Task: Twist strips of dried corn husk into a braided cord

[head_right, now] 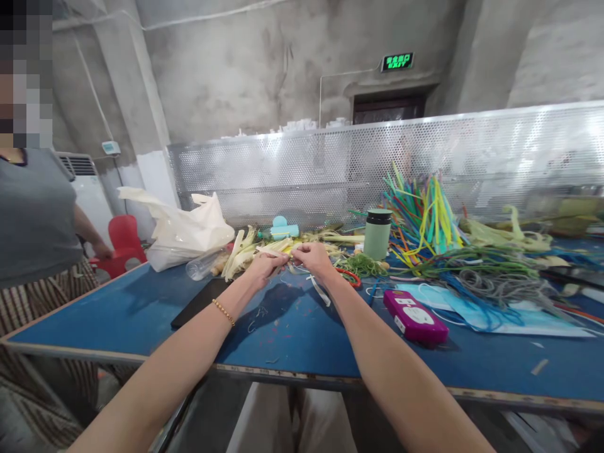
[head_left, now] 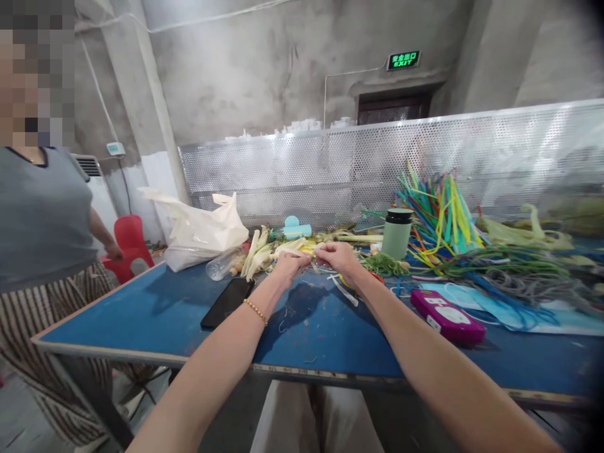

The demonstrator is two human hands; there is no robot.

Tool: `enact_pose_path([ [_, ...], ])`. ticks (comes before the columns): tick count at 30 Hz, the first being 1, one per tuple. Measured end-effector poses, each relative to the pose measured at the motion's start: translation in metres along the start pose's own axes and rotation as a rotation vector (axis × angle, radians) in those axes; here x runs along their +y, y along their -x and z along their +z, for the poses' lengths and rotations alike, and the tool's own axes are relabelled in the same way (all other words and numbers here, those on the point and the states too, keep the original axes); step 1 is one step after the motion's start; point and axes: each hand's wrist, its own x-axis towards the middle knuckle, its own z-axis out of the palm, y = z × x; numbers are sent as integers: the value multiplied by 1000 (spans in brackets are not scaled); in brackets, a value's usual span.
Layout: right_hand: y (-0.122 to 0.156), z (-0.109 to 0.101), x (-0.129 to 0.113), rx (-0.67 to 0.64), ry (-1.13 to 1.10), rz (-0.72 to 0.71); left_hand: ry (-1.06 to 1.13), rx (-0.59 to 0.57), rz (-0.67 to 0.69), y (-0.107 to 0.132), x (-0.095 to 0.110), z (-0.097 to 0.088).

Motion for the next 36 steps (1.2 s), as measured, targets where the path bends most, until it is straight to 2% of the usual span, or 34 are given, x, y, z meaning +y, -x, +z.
enact_pose_path([
  [5,-2,2,-2,62,19,-37,18,-13,0,-3,-1,1],
  [9,1,4,-9,79,55,-8,-11,-55,33,-3,-2,1],
  [19,6,8,-17,86,-19,61,-25,-63,21,-1,-1,-1],
  [27,3,8,-12,56,-103,52,41,-108,10,-8,-9,-4],
  [31,-1,8,-5,85,-136,7,102,-163,-29,-7,-6,-4],
  [36,-4,9,-1,93,-180,-6,136,-160,-55,-4,-2,-1],
])
